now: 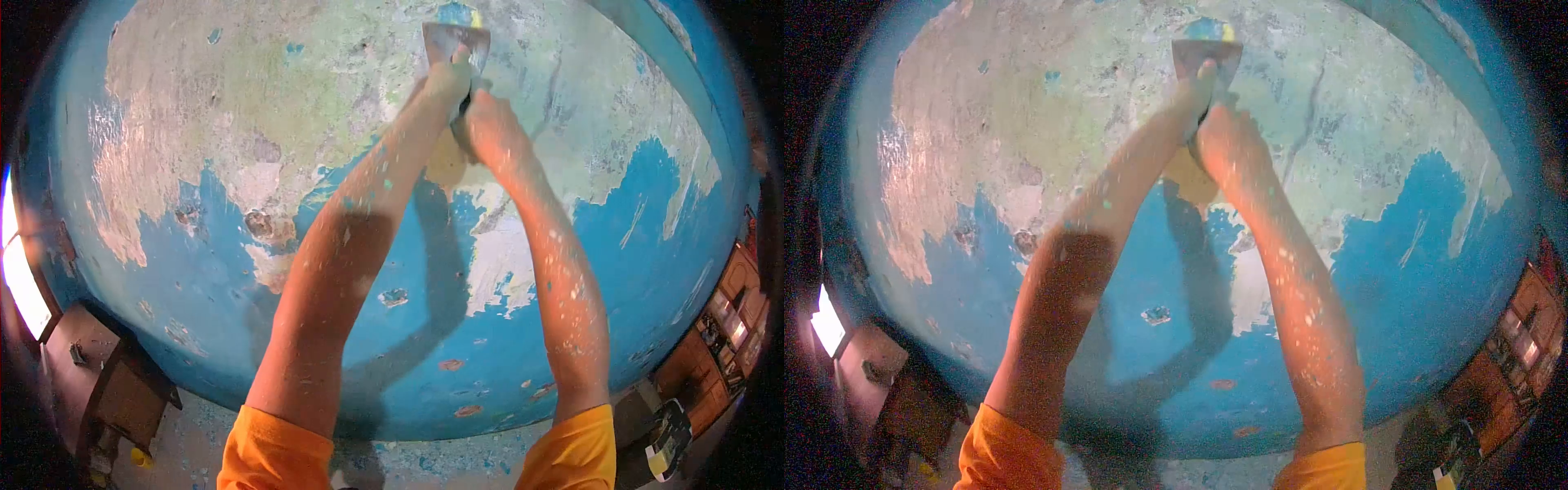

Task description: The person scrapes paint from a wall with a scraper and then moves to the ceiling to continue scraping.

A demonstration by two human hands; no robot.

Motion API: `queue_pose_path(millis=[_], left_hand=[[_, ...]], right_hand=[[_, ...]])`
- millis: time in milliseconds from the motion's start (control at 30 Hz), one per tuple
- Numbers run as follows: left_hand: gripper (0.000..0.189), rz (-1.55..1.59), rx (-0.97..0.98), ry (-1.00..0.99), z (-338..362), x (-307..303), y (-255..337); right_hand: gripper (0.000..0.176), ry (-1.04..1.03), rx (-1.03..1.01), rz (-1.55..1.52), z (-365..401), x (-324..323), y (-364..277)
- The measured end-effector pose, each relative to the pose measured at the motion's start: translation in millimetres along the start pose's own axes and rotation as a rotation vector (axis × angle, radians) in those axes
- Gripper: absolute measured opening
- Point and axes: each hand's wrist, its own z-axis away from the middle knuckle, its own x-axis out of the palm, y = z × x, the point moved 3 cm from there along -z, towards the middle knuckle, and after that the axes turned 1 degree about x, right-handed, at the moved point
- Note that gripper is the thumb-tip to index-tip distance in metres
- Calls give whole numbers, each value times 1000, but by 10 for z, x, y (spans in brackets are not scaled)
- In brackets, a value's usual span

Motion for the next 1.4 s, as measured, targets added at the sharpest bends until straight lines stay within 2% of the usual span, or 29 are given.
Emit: queue_pose_path(millis=[100,167,233,267,333,400,467,500,533,567,600,667,733,767,833,867,900,933,967,1000,1033,1067,1133,1200,1267,1300,1333,1400], left_hand=[[60,-49,33,15,150,-214,-239],[60,-66,89,0,-36,-295,-151],[59,-144,92,44,-214,-420,84],[58,-218,94,89,-279,-473,215],[57,-143,72,85,-158,-505,433],[56,-72,31,84,120,-586,465],[57,37,-4,59,411,-716,388],[58,228,30,84,415,-726,294],[58,233,35,82,345,-779,280],[58,68,77,111,220,-861,333],[57,-100,110,141,68,-937,355],[57,-32,99,131,-284,-907,482],[55,-195,45,444,-343,-941,693],[55,-198,38,446,-268,-958,778],[54,-29,-233,209,109,-958,889],[54,-28,-238,209,177,-1034,761],[54,71,-116,166,188,-1110,579],[54,172,17,119,142,-1162,455],[56,235,14,32,-33,-1186,399],[56,164,30,38,-142,-1228,457],[56,115,30,59,-246,-1245,515],[56,78,30,72,-344,-1268,572],[56,51,34,82,-358,-1289,618],[57,48,41,84,-288,-1294,553],[57,40,50,93,-186,-1313,447],[57,27,54,101,-145,-1334,406],[58,15,61,103,-158,-1342,438],[58,8,62,100,-246,-1375,557]], right_hand=[[27,-1,101,-121,90,181,-166],[30,6,138,-171,-86,230,-155],[33,6,-237,38,-391,164,-234],[33,8,-234,45,-471,142,-281],[36,-84,61,-32,-536,-67,-476],[36,-112,49,1,-381,-57,-546],[32,184,-78,34,-167,74,-650],[32,183,-81,38,-181,181,-686],[31,263,-76,56,-209,249,-722],[31,343,-72,73,-266,283,-746],[31,341,-72,73,-428,258,-728],[31,39,-59,-47,-880,183,-671],[32,0,-81,67,-921,-19,-882],[33,-48,-88,183,-890,-50,-951],[33,-48,-113,142,-712,21,-964],[32,-37,-143,102,-604,65,-993],[31,145,-165,56,-514,173,-1008],[31,153,-171,64,-564,202,-1023],[31,136,-98,34,-654,213,-1016],[31,120,-25,1,-735,187,-1052],[32,82,-205,180,-817,95,-1119],[32,87,-212,180,-885,26,-1146],[32,-96,-14,-52,-874,-66,-1210],[31,-96,64,-87,-812,62,-1174],[31,104,-165,165,-664,251,-1187],[33,103,-74,-17,-508,233,-1263],[33,105,-77,-19,-547,251,-1268],[30,-20,-91,-27,-736,237,-1290]])
